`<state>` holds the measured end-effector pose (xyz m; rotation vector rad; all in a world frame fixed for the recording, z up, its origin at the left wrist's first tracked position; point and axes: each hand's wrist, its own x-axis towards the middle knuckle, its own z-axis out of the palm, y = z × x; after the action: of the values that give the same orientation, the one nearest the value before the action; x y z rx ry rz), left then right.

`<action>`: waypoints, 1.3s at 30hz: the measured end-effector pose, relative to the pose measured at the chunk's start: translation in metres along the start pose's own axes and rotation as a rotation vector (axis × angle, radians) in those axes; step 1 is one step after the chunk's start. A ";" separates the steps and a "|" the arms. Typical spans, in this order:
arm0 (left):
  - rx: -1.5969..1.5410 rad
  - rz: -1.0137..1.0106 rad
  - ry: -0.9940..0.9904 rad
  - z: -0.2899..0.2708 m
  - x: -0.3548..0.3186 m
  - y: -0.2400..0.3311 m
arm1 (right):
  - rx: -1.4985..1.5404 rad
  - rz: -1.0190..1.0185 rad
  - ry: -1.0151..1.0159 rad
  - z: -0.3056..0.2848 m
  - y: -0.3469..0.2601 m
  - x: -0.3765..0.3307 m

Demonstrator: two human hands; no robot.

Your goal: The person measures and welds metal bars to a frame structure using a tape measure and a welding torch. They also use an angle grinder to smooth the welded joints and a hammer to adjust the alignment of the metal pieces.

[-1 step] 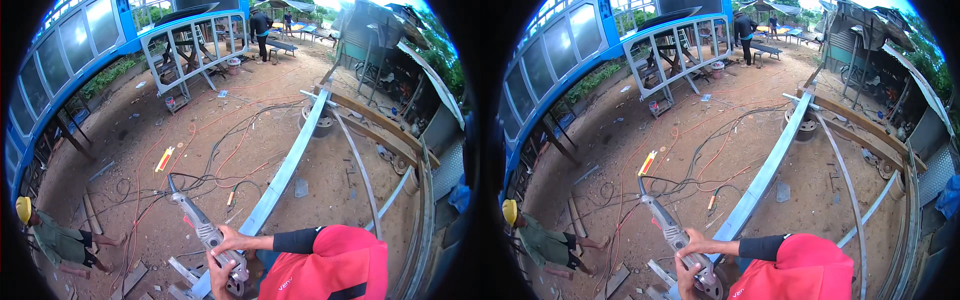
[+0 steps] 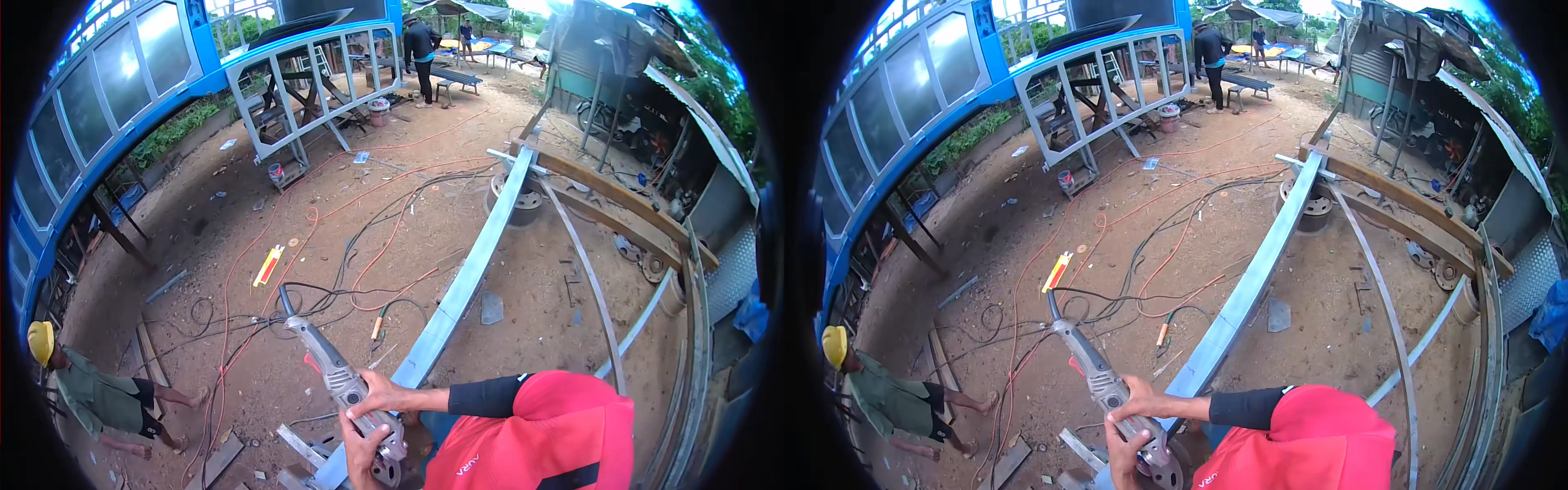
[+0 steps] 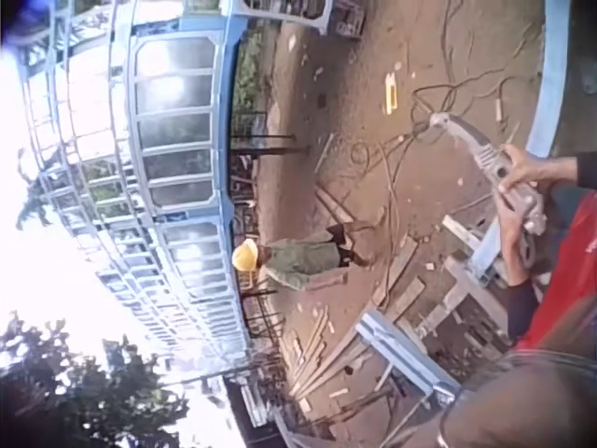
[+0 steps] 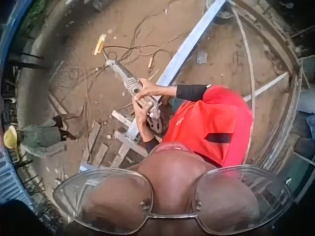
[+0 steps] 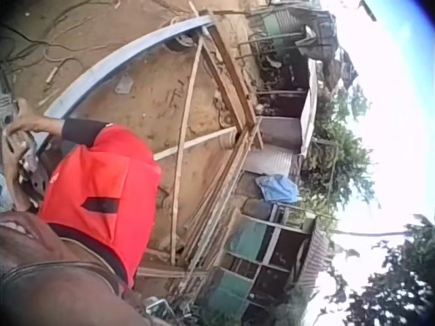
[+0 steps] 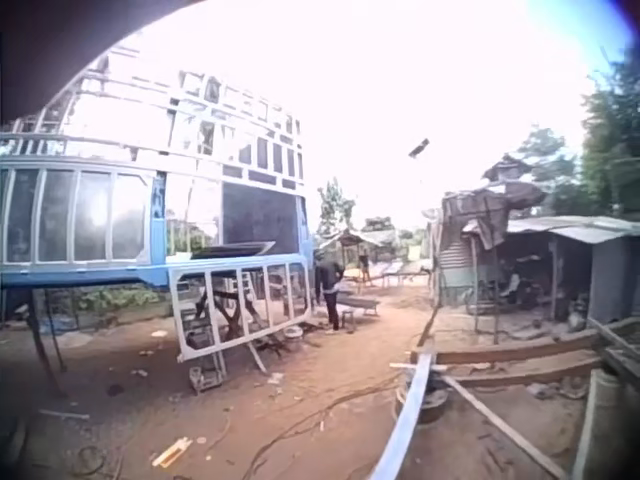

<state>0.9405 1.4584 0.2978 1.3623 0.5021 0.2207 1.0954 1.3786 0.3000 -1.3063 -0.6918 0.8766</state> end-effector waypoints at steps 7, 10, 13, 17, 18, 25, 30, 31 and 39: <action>0.573 -0.037 0.093 0.038 0.026 0.002 | -0.176 -0.023 0.319 -0.016 0.017 -0.018; 0.568 -0.031 0.150 0.046 0.049 -0.023 | -0.152 0.157 0.331 -0.035 0.022 -0.017; 0.372 -0.058 0.175 0.041 0.075 -0.059 | -0.156 0.237 0.289 -0.054 0.051 -0.006; -0.088 -0.205 0.193 0.021 0.083 -0.097 | 0.080 0.425 0.066 -0.090 0.048 0.014; -0.127 -0.235 0.198 0.022 0.086 -0.097 | 0.213 0.499 0.077 -0.106 0.065 0.026; -0.199 -0.341 0.284 0.041 0.126 -0.094 | 1.438 0.336 0.423 -0.237 0.135 0.124; -0.236 -0.396 0.315 0.039 0.139 -0.091 | 1.481 0.129 0.828 -0.364 0.201 0.153; -0.231 -0.404 0.349 0.033 0.137 -0.088 | 1.499 0.219 0.875 -0.378 0.201 0.160; -0.238 -0.425 0.402 0.028 0.150 -0.080 | 0.670 0.184 1.098 -0.521 0.107 0.239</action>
<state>1.0740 1.4830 0.1917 0.9523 1.0528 0.1967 1.6420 1.3180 0.1047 -1.0178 0.5551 0.3493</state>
